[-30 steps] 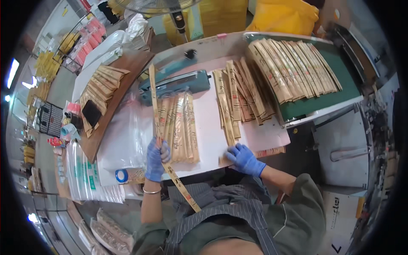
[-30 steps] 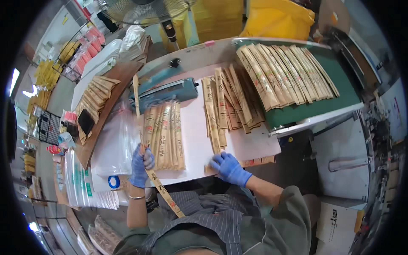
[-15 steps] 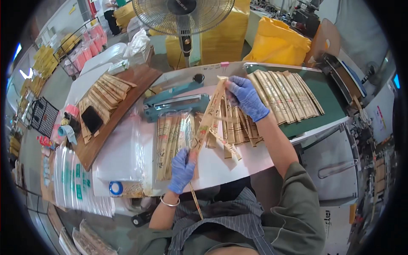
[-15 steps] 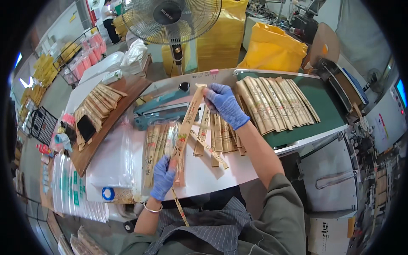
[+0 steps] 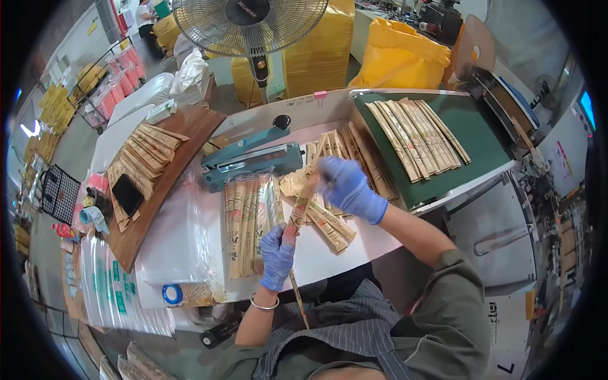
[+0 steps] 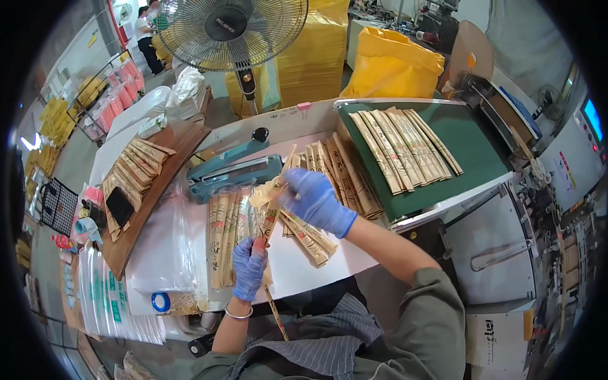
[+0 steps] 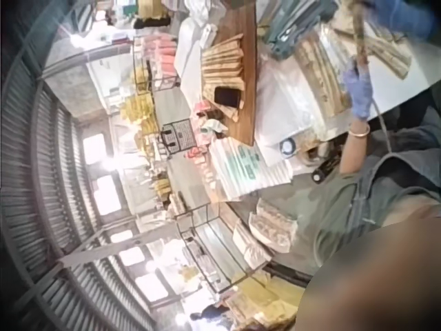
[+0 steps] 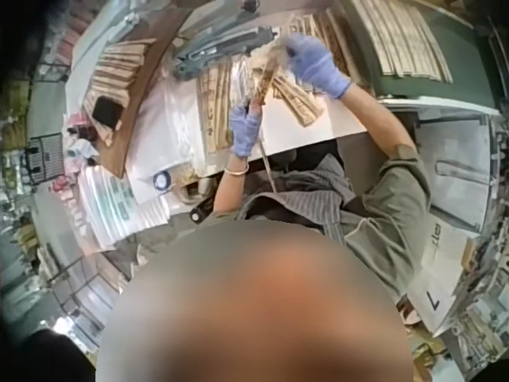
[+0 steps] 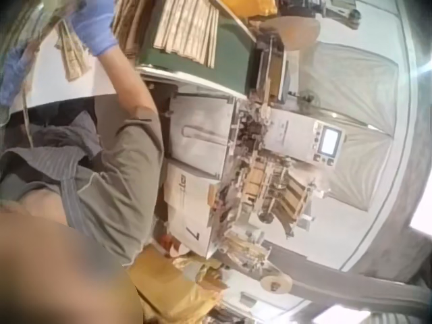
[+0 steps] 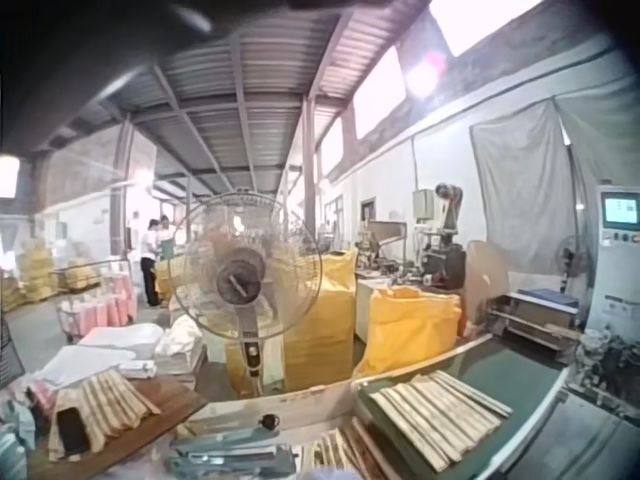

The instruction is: Bundling wooden sticks from a conveyor belt into plastic bags and sealing them using a heat sealer.

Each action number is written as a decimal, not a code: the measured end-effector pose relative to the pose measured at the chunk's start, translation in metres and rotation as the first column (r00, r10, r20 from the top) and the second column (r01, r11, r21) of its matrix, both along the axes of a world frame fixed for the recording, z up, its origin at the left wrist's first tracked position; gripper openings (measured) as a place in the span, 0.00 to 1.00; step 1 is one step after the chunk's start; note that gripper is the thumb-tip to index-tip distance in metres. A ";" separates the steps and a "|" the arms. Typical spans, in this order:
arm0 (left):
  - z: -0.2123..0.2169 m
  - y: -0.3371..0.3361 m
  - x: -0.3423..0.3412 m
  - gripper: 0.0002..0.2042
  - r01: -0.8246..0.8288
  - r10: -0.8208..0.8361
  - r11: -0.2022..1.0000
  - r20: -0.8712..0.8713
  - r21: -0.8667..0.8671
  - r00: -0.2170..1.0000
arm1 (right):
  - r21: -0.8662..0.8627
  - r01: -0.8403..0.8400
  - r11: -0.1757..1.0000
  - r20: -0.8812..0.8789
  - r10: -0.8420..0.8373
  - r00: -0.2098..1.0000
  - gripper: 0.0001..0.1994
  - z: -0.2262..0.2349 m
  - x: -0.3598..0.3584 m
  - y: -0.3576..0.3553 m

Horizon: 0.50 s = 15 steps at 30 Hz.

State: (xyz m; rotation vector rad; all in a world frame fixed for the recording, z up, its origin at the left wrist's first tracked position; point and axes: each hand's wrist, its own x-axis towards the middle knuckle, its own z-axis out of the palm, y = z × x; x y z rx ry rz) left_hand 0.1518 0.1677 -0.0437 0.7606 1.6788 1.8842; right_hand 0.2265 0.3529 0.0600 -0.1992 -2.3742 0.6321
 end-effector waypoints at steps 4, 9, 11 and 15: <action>0.009 0.000 0.011 0.09 0.050 -0.050 0.999 -0.088 -0.003 0.995 | -0.783 -0.037 0.621 -0.229 -0.233 0.945 0.08 -0.015 -0.006 0.013; 0.011 -0.012 0.017 0.08 -0.018 0.025 0.998 -0.123 0.056 0.992 | -0.864 -0.171 0.474 -0.218 -0.045 0.975 0.08 0.006 0.007 0.021; 0.014 -0.021 0.016 0.08 -0.038 0.044 0.998 -0.103 0.056 0.994 | -0.881 -0.185 0.435 -0.215 -0.021 0.976 0.09 0.006 0.008 0.021; 0.014 -0.034 0.004 0.07 -0.017 -0.010 0.994 -0.247 -0.106 0.969 | -0.845 -0.292 0.449 -0.397 -0.159 0.904 0.08 0.005 0.005 0.040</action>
